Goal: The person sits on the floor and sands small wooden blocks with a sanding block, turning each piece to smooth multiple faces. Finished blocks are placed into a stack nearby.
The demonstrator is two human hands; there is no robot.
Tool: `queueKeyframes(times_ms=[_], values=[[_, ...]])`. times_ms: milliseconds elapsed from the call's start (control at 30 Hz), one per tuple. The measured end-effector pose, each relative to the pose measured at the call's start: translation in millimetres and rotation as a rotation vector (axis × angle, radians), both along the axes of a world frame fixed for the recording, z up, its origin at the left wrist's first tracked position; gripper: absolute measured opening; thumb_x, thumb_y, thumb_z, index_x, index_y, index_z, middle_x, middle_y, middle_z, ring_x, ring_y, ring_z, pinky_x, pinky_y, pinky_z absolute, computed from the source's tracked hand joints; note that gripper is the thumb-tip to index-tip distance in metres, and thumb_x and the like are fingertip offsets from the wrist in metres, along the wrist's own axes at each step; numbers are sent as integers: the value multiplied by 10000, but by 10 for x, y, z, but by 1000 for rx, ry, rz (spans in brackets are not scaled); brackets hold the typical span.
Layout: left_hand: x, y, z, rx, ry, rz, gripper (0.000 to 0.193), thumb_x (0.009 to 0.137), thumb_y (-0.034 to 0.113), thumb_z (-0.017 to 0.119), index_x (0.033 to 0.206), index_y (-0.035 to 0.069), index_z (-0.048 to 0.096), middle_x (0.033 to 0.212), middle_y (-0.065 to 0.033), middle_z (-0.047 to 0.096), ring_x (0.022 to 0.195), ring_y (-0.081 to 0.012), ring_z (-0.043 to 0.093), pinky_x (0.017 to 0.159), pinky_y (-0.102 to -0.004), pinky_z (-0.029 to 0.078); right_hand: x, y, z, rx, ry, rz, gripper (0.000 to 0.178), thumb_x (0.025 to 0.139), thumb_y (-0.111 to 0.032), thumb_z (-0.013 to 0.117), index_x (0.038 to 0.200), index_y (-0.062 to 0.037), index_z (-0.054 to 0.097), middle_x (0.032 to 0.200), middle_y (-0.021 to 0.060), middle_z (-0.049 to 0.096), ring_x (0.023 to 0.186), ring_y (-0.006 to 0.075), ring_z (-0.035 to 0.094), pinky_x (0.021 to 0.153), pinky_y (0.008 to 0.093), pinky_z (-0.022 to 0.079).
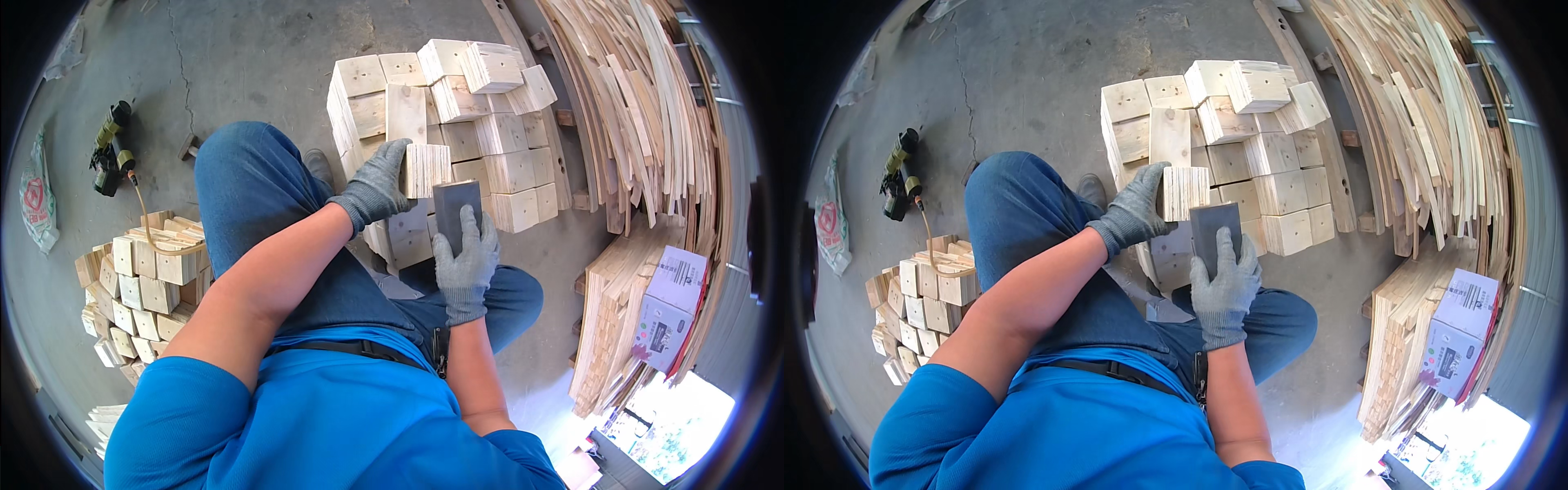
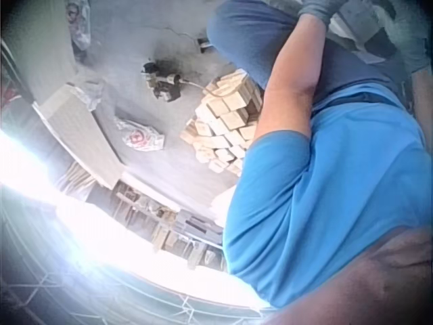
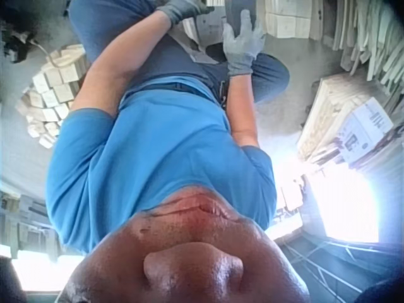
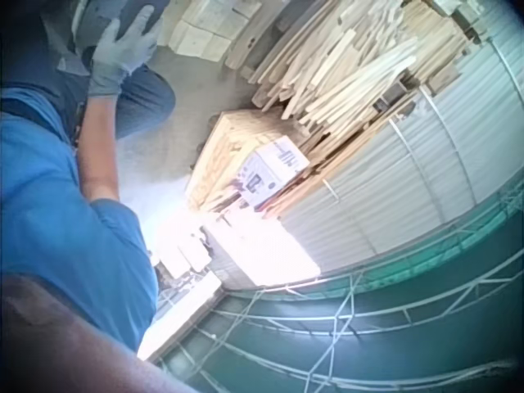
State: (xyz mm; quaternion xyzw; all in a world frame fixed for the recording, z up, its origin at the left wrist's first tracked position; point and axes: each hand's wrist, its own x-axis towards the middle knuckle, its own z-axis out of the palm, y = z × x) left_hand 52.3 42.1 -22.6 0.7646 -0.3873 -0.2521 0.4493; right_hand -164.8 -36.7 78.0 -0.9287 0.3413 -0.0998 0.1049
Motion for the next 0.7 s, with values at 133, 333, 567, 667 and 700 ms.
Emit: queueKeyframes(times_ms=[133,333,567,667,700], values=[[15,1,51,17,39,-4,1050,689,249,946,1573,68,410,1468,-237,535,1402,-419,553,1206,-428,468,349,-252,-86,-26,-43,-56,702,886,-286,840,1533,-128,617,1498,307,541,1342,503,547,1137,602,436],[10,-14,3,27,10,-6,1064,673,243,951,1573,68,411,1474,-238,540,1395,-422,560,1200,-432,472,511,-427,-115,-22,-80,-66,641,894,-310,839,1489,-138,673,1484,298,556,1305,495,568,1130,574,455],[27,-6,24,-27,19,-20,1059,676,240,953,1569,62,411,1465,-248,531,1397,-431,544,1202,-437,467,233,-225,-75,-27,-39,65,661,893,-337,837,1503,-152,665,1501,316,523,1328,507,544,1140,601,431],[34,-13,-7,-20,13,-33,1056,678,239,951,1568,61,411,1460,-249,531,1398,-433,540,1204,-444,463,367,-350,-27,-19,-56,-13,655,888,-336,838,1492,-145,670,1491,326,526,1335,502,544,1141,602,433],[44,-38,4,-25,9,-39,1055,679,239,950,1567,61,410,1459,-249,531,1398,-433,539,1205,-446,462,420,-383,-36,-31,-52,-32,648,890,-329,834,1486,-138,669,1479,330,535,1337,499,546,1137,598,438]])
